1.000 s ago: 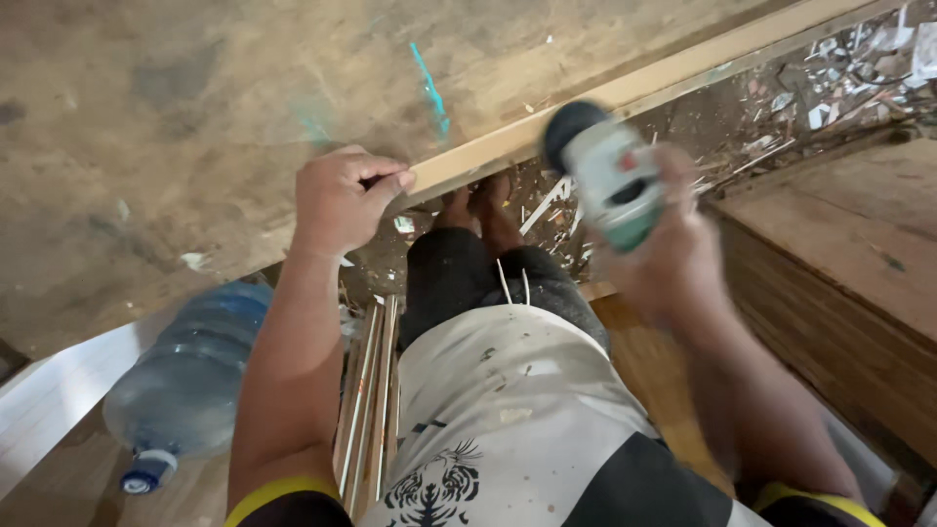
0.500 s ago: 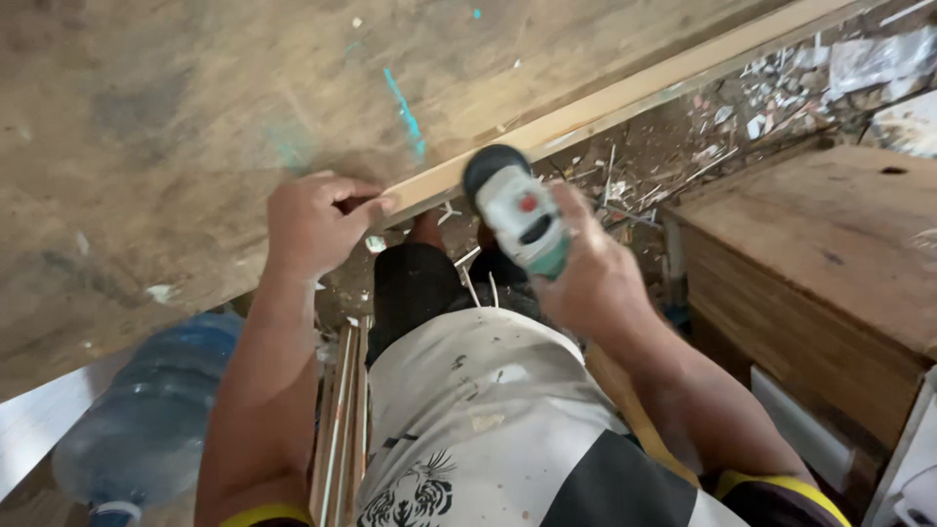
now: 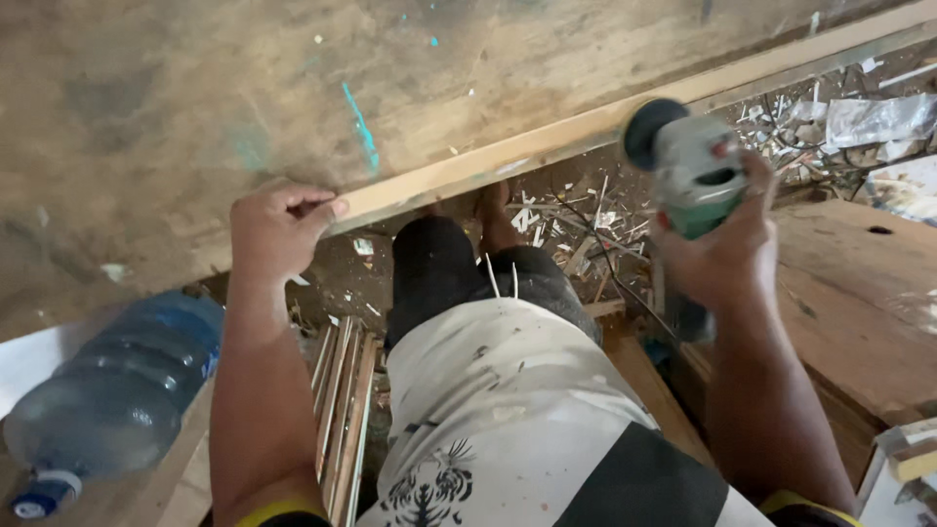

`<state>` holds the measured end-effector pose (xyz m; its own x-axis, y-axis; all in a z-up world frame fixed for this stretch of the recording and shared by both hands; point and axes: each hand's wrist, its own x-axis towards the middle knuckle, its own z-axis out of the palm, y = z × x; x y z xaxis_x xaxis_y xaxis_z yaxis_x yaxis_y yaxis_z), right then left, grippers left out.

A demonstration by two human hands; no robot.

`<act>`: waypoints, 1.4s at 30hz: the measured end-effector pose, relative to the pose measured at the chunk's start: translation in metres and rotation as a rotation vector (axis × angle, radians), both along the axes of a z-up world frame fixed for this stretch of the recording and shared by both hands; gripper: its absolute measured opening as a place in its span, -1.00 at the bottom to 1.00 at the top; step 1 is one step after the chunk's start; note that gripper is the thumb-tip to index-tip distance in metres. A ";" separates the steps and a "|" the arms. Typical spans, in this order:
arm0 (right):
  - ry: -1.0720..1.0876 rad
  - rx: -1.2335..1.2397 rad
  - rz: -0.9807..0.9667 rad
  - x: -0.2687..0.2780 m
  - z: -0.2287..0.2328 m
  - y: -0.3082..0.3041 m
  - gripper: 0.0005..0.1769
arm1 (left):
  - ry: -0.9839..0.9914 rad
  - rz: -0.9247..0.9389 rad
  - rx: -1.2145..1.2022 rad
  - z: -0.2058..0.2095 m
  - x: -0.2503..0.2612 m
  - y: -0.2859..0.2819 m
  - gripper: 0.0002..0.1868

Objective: The person uses a handheld angle grinder with a sanding disc to smooth the edges of wooden boards on a workshop table.

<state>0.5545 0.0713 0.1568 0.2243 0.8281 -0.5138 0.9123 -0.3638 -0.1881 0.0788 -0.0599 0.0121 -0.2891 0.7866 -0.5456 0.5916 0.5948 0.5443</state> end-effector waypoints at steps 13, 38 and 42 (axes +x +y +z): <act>0.149 -0.196 0.245 -0.118 -0.003 -0.041 0.18 | -0.040 -0.084 0.178 -0.003 -0.012 0.002 -0.84; 0.271 -0.097 0.339 -0.097 0.002 -0.046 0.16 | 0.259 0.076 0.553 -0.047 0.032 -0.041 -0.66; 0.263 -0.071 0.259 -0.047 -0.004 -0.027 0.21 | 0.250 0.090 0.565 -0.048 0.031 -0.041 -0.72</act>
